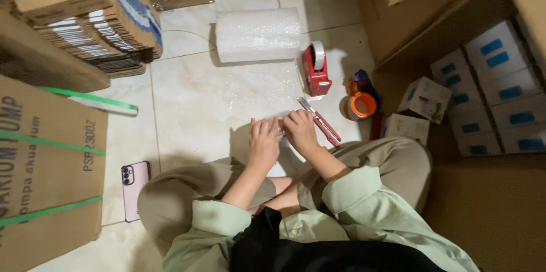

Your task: The person wraps small white boxes in bubble wrap and secures them with tape. They then place the wrapped boxes into a larger cardboard box.

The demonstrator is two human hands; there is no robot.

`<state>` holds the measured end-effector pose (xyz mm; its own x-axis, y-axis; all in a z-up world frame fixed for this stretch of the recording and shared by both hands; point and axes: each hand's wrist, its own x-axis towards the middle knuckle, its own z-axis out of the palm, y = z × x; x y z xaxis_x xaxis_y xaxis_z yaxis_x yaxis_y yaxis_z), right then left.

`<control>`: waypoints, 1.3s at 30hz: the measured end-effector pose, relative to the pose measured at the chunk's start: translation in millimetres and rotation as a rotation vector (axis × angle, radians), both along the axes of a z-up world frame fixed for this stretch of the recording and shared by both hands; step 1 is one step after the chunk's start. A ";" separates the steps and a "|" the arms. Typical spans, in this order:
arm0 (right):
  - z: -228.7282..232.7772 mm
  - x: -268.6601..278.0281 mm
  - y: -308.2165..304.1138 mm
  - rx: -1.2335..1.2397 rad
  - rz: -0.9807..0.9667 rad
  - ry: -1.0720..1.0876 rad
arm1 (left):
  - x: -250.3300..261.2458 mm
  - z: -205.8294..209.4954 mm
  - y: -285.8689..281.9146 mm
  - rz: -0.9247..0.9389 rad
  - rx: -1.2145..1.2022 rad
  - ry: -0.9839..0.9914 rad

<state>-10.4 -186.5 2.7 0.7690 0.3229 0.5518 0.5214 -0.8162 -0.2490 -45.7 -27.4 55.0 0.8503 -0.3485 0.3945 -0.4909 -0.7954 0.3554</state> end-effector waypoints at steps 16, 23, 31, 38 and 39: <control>-104.6 140.9 -146.6 0.608 -0.750 0.592 | 1.0 -70.7 -1.4 -0.007 -0.220 -0.401; -88.8 152.7 -127.8 1.005 -0.676 0.730 | 0.7 -65.5 1.6 -0.002 -0.198 -0.445; -143.5 121.0 -122.4 1.532 -0.660 0.562 | 1.0 -64.1 -0.7 0.009 -0.244 -0.477; -113.9 113.0 -107.6 1.599 -0.676 0.806 | -0.5 -68.6 -0.8 0.002 -0.283 -0.460; -116.6 120.8 -112.8 1.512 -0.659 0.894 | -0.1 -67.9 -2.2 0.000 -0.271 -0.463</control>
<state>110.5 -299.3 -113.9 0.7357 -0.4195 -0.5318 -0.4186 0.3357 -0.8439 -45.8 -29.6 -12.9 0.5661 -0.1826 0.8039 -0.6452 -0.7051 0.2942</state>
